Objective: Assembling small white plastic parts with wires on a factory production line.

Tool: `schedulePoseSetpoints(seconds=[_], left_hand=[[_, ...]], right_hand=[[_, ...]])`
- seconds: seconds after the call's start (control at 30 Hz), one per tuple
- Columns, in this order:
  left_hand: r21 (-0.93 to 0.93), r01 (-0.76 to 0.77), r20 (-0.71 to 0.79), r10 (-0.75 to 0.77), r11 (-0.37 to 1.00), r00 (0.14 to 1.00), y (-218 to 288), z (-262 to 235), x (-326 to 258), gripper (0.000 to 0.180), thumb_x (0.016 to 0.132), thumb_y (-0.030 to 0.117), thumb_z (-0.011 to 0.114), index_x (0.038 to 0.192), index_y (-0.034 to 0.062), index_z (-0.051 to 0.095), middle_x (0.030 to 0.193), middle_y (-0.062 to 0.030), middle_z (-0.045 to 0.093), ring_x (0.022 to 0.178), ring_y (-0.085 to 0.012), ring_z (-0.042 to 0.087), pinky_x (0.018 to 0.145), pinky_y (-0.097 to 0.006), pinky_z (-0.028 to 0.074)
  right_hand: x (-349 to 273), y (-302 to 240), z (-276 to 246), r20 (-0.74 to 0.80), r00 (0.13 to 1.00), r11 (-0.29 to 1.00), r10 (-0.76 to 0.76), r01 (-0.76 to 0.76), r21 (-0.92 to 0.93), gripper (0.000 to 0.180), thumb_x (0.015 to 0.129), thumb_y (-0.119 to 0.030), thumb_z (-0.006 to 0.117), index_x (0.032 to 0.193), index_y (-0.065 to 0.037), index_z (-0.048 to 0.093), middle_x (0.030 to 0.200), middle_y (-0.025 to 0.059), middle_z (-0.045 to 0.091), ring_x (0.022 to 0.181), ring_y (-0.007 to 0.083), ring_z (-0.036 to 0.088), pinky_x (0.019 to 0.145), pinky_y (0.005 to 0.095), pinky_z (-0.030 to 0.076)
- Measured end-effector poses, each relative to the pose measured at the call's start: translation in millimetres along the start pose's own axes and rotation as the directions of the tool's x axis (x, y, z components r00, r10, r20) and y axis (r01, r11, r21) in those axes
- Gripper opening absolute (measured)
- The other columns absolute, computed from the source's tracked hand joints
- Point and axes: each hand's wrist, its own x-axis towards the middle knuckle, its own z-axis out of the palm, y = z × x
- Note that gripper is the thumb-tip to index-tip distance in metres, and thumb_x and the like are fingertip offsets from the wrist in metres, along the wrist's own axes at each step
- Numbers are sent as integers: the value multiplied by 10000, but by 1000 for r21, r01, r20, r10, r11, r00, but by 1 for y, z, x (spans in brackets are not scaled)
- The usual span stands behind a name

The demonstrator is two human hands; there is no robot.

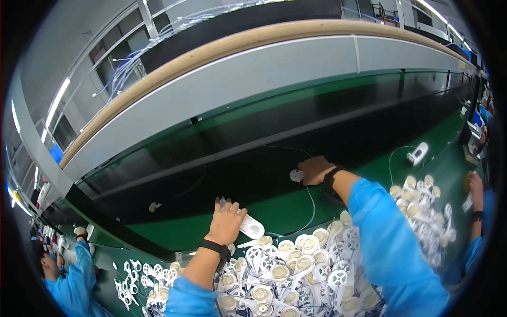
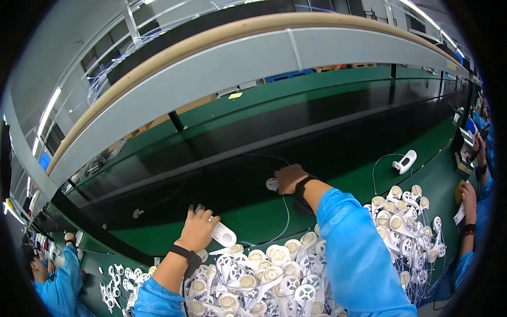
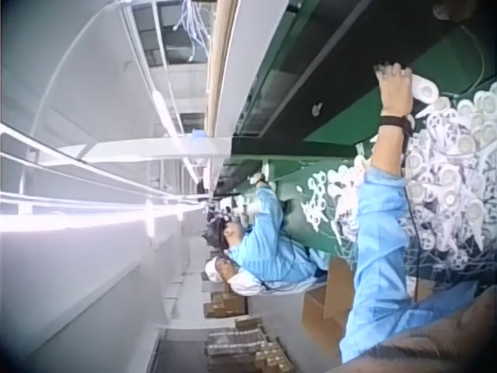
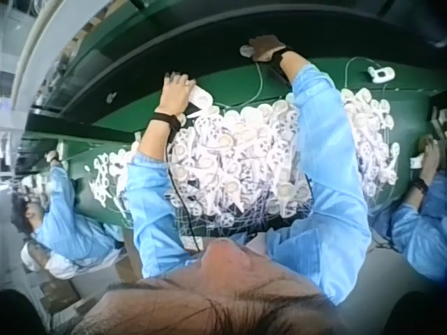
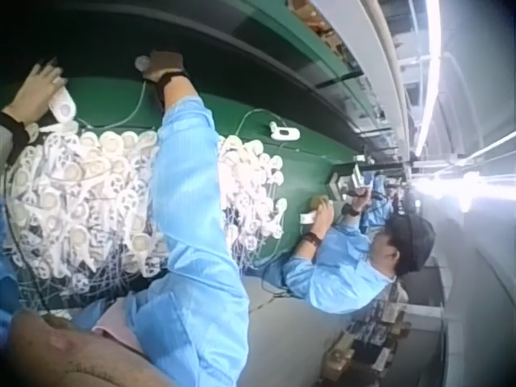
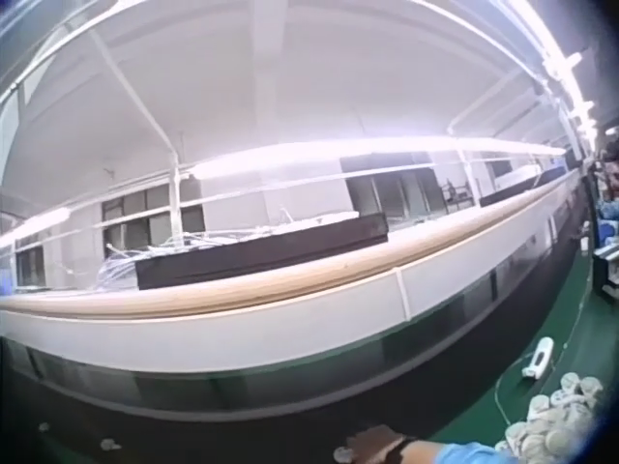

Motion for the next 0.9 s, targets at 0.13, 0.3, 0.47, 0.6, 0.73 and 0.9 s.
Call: schedulePoseSetpoints(seconds=[0.13, 0.3, 0.47, 0.6, 0.73, 0.9], left_hand=[[-4, 12, -99, -12, 1000, 995, 5, -34, -1, 476, 672, 87, 715, 1141, 105, 643, 1108, -111, 591, 1167, -312, 517, 1091, -553, 297], [-171, 101, -213, -137, 980, 967, 10, -76, -23, 491, 623, 174, 799, 1083, 92, 646, 1069, -110, 604, 1074, -296, 553, 1044, -519, 367], [-333, 133, -342, -251, 933, 905, 26, -112, -46, 493, 609, 237, 825, 1033, 54, 653, 964, -111, 636, 958, -304, 608, 920, -449, 444], [-509, 138, -362, -356, 850, 862, 43, -132, -59, 480, 642, 313, 827, 976, 22, 644, 876, -125, 654, 789, -327, 650, 675, -398, 512], [-712, 201, -276, -531, 673, 801, 58, -141, -72, 507, 649, 338, 842, 957, 0, 624, 885, -151, 665, 781, -337, 663, 670, -396, 521], [-987, -18, -125, -698, 158, 705, 65, -129, -92, 364, 752, 174, 814, 963, -17, 587, 836, -67, 647, 753, -115, 597, 668, -268, 488]], right_hand=[[-36, 26, 3, 23, 991, 990, 131, -130, -59, 364, 737, -320, 680, 990, -62, 717, 969, 157, 710, 923, 323, 685, 795, 430, 538], [-64, 31, 2, 20, 992, 988, 122, -120, -95, 363, 745, -354, 718, 972, -71, 734, 966, 146, 714, 919, 310, 691, 788, 414, 556], [-106, 28, -42, -25, 991, 992, 129, -130, -4, 386, 748, -369, 729, 948, -39, 724, 950, 164, 706, 914, 321, 683, 798, 410, 550], [-161, 19, -97, -129, 988, 997, 83, -82, 10, 386, 751, -347, 719, 920, -1, 697, 898, 197, 692, 879, 346, 676, 785, 424, 542], [-223, 5, -147, -335, 942, 994, -8, 44, 99, 375, 736, -313, 699, 913, 15, 657, 777, 231, 664, 768, 398, 663, 725, 455, 537], [-312, -20, -214, -451, 889, 923, -74, 232, 306, 278, 755, -219, 687, 865, 28, 625, 706, 213, 641, 634, 357, 640, 602, 392, 508]])
